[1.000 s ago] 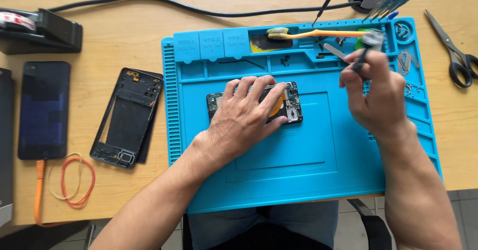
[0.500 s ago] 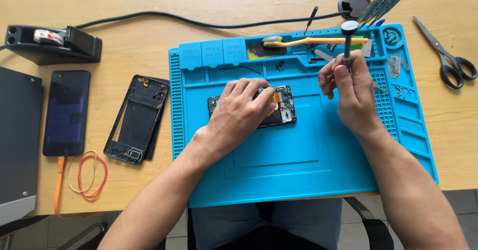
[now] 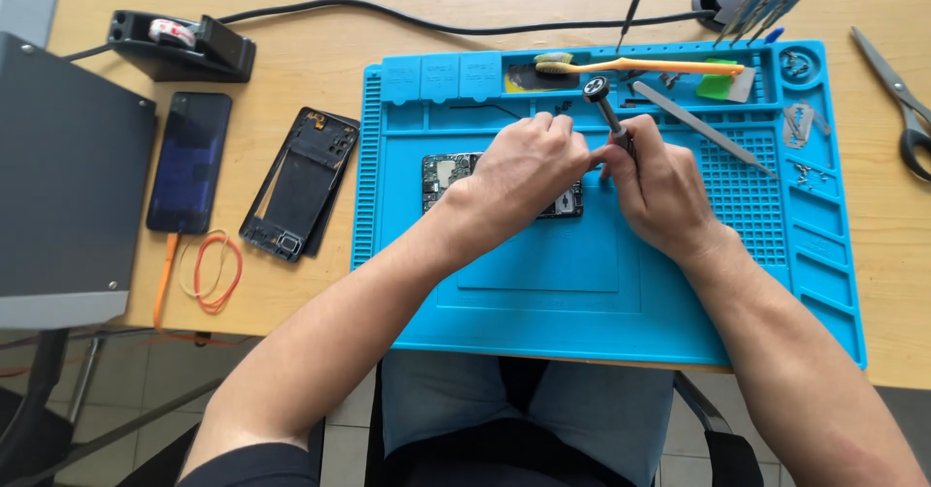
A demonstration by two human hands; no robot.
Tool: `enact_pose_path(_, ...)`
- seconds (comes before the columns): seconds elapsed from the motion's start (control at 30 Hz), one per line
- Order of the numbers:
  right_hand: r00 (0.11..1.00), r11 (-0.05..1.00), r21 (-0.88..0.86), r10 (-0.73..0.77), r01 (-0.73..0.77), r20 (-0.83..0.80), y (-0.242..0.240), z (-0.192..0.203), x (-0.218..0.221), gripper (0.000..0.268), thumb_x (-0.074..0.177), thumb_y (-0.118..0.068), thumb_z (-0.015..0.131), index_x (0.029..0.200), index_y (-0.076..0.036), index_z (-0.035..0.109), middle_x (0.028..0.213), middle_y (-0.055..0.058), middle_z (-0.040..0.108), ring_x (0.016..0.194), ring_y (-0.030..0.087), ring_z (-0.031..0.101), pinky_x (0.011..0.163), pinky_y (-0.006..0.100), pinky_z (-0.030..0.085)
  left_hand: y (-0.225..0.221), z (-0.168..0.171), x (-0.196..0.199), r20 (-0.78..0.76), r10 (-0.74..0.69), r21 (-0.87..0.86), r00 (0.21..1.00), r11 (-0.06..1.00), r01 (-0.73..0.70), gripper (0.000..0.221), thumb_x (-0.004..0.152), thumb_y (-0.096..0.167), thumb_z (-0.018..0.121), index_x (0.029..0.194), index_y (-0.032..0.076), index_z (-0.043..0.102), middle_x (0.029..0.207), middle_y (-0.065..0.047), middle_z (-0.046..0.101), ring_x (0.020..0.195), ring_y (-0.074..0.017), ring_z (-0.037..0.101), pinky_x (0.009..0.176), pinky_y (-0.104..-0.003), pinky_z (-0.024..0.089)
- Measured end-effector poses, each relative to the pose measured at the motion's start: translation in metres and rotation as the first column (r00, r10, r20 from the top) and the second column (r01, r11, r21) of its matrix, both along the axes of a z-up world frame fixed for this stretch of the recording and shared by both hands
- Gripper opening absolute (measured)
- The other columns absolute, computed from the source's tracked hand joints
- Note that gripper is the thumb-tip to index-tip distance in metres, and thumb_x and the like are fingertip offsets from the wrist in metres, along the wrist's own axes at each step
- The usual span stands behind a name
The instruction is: A person is installing a motherboard and other internal components into a mobile phone frame, cleaning parts with a brush and securing them with screws.
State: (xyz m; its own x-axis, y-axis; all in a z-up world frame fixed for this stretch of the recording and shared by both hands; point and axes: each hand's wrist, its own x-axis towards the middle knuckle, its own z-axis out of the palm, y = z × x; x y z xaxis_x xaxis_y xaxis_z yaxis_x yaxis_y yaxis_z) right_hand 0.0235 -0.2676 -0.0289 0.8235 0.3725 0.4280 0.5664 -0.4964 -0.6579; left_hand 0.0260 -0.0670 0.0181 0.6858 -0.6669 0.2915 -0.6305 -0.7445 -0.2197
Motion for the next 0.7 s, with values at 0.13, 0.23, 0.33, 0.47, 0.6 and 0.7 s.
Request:
enact_pose_path(0.13,1.000,1.000,-0.006,0.007,-0.007,0.008,0.001,0.005,-0.003,0.029,0.118,-0.033,0.042,0.108,-0.009,0.055,0.073,0.008,0.069,0.058,0.027,0.065,0.055,0.035,0.048,-0.003,-0.006,0.003,0.013,-0.015,0.060,1.000,0.998,0.014,0.015,0.079,0.004,0.084,0.091,0.003,0.075,0.082,-0.012,0.072,0.079,-0.0250,0.075,0.077,-0.035,0.063)
enact_pose_path(0.23,0.998,0.999,-0.049,0.011,-0.008,0.059,-0.001,0.000,-0.001,0.027,0.118,-0.032,0.045,0.107,-0.009,0.055,0.069,0.005,0.066,0.057,0.026,0.064,0.054,0.035,0.048,-0.004,-0.014,0.004,0.058,-0.034,0.068,0.998,0.997,0.030,0.013,0.080,0.007,0.083,0.090,0.003,0.074,0.081,-0.011,0.070,0.079,-0.0233,0.074,0.078,-0.034,0.062)
enact_pose_path(0.33,0.998,0.996,-0.085,0.017,-0.012,0.055,0.000,-0.001,0.001,0.028,0.118,-0.034,0.044,0.108,-0.010,0.055,0.067,0.004,0.063,0.054,0.023,0.061,0.054,0.033,0.047,0.000,-0.016,0.003,0.093,-0.039,0.085,0.995,0.996,0.031,0.015,0.081,0.009,0.083,0.091,0.003,0.074,0.082,-0.011,0.070,0.080,-0.0230,0.074,0.079,-0.034,0.062)
enact_pose_path(0.47,0.999,0.994,-0.109,0.012,-0.009,0.030,-0.001,0.001,0.001,0.029,0.120,-0.033,0.041,0.109,-0.011,0.055,0.068,0.005,0.062,0.052,0.021,0.057,0.054,0.031,0.046,0.002,-0.018,0.005,0.105,-0.052,0.063,0.993,0.997,0.046,0.016,0.081,0.008,0.084,0.092,0.002,0.073,0.083,-0.012,0.069,0.081,-0.0235,0.074,0.080,-0.034,0.062)
enact_pose_path(0.6,0.999,0.997,-0.068,0.021,-0.019,0.032,0.006,0.012,-0.003,0.030,0.120,-0.032,0.039,0.109,-0.009,0.055,0.071,0.008,0.064,0.052,0.022,0.058,0.054,0.031,0.046,0.017,-0.016,0.011,0.041,-0.058,-0.056,0.997,0.997,0.060,0.013,0.082,0.008,0.081,0.088,0.009,0.070,0.083,-0.004,0.068,0.080,-0.0218,0.072,0.074,-0.030,0.061)
enact_pose_path(0.7,0.999,0.997,-0.072,0.026,-0.022,0.047,0.009,0.021,-0.005,0.031,0.119,-0.032,0.039,0.107,-0.007,0.054,0.074,0.010,0.068,0.053,0.022,0.059,0.054,0.032,0.046,0.032,0.006,0.009,-0.267,-0.160,-0.362,0.950,0.931,0.055,0.011,0.089,0.001,0.077,0.098,0.001,0.070,0.091,-0.013,0.068,0.084,-0.0299,0.073,0.077,-0.038,0.061)
